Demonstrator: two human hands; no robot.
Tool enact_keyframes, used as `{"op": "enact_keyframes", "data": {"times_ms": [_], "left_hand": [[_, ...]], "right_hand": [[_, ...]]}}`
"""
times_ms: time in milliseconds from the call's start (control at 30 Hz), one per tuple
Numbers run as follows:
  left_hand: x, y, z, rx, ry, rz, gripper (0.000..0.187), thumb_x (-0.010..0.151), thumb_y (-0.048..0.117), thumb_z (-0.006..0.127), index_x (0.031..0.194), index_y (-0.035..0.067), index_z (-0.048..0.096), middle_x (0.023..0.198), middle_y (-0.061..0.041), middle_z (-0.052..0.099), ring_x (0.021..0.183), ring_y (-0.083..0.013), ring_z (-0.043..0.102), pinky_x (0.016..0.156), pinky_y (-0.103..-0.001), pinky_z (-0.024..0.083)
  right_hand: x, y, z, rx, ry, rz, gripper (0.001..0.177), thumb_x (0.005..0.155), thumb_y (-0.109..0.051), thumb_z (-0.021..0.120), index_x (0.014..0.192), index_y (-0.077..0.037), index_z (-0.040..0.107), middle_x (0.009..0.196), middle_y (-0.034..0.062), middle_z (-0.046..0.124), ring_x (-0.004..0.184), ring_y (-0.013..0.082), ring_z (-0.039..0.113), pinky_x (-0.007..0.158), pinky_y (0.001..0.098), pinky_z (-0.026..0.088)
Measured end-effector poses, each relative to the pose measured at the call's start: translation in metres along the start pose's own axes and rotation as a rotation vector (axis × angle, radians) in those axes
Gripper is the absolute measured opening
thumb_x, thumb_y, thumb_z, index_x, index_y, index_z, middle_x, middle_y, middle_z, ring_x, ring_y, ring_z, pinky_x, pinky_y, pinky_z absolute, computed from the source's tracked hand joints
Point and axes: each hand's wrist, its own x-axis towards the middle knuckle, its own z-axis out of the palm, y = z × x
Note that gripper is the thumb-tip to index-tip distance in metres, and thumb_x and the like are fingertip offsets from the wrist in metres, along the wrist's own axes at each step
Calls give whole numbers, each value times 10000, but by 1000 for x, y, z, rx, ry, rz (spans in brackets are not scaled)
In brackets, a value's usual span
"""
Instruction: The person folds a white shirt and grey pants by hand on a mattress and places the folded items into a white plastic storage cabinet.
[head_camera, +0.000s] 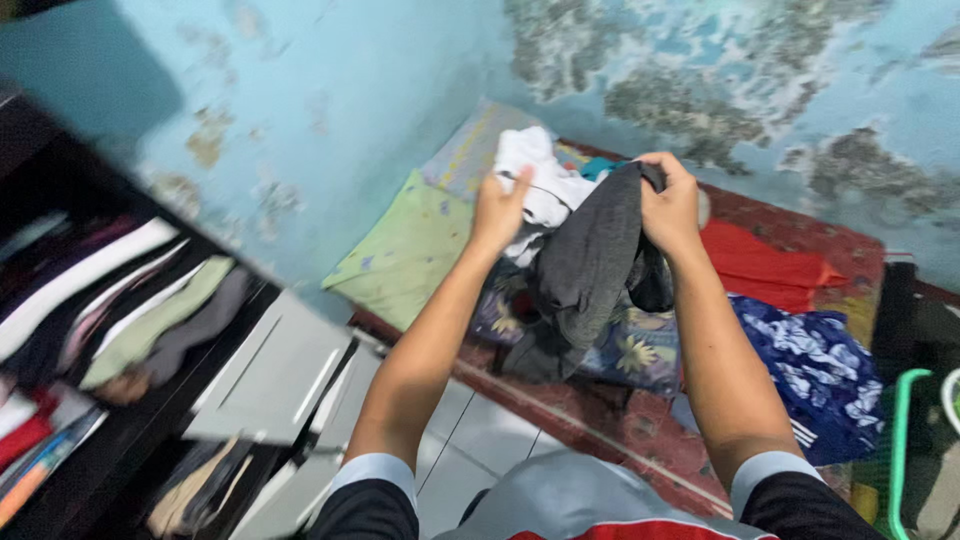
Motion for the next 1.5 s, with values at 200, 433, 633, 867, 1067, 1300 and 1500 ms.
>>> {"op": "enact_keyframes", "data": {"times_ms": [200, 433, 633, 867, 1067, 1300, 1500], "left_hand": [[44, 1, 28, -202, 70, -63, 382, 1029, 315, 633, 1172, -36, 688, 1123, -121, 758, 1042, -203, 707, 924, -338, 530], [76, -19, 42, -217, 39, -79, 341, 1031, 265, 633, 1185, -36, 678, 1111, -124, 757, 1025, -203, 710, 905, -341, 544], [91, -25, 36, -189, 12, -218, 292, 1014, 251, 614, 1104, -20, 679, 793, -64, 705, 540, -131, 602, 472, -300, 459], [89, -47, 33, -161, -142, -245, 267, 993, 259, 668, 1035, -4, 654, 717, -47, 675, 463, -110, 570, 414, -291, 438], [82, -58, 44, -219, -324, -234, 276, 1001, 267, 661, 1074, 2, 655, 725, -39, 677, 484, -98, 592, 437, -279, 458], [82, -47, 69, -292, -540, -286, 287, 945, 265, 688, 1127, 44, 657, 785, -2, 680, 526, -85, 556, 455, -283, 433], [109, -100, 57, 107, -533, 52, 249, 924, 191, 841, 962, -3, 691, 783, -70, 605, 768, -126, 512, 693, -312, 476]], "right_hand": [[40, 89, -45, -190, 282, -81, 100, 984, 69, 597, 1051, 5, 636, 915, 20, 666, 895, 112, 640, 819, 263, 517], [80, 152, -43, -58, 438, -34, 90, 981, 60, 587, 1039, 3, 626, 926, 29, 667, 887, 113, 618, 804, 272, 518], [61, 230, -28, -329, 540, -216, 164, 935, 89, 569, 1075, 12, 605, 1018, 157, 676, 997, 301, 660, 914, 397, 523], [-59, 295, -15, -632, 14, 390, 308, 931, -154, 711, 1171, -4, 588, 972, 238, 675, 901, 384, 654, 809, 467, 526], [-63, 278, 22, -108, 122, 416, 493, 882, -233, 817, 1264, -29, 583, 932, 58, 597, 865, 157, 580, 779, 312, 519], [-20, 157, 52, -102, -128, 265, 455, 877, -159, 680, 1308, -68, 566, 1015, -2, 646, 888, 128, 653, 805, 295, 535], [-16, 132, 13, 383, 23, 606, 335, 976, -142, 580, 1293, -69, 662, 1156, 67, 723, 1036, 179, 685, 936, 360, 542]]}}
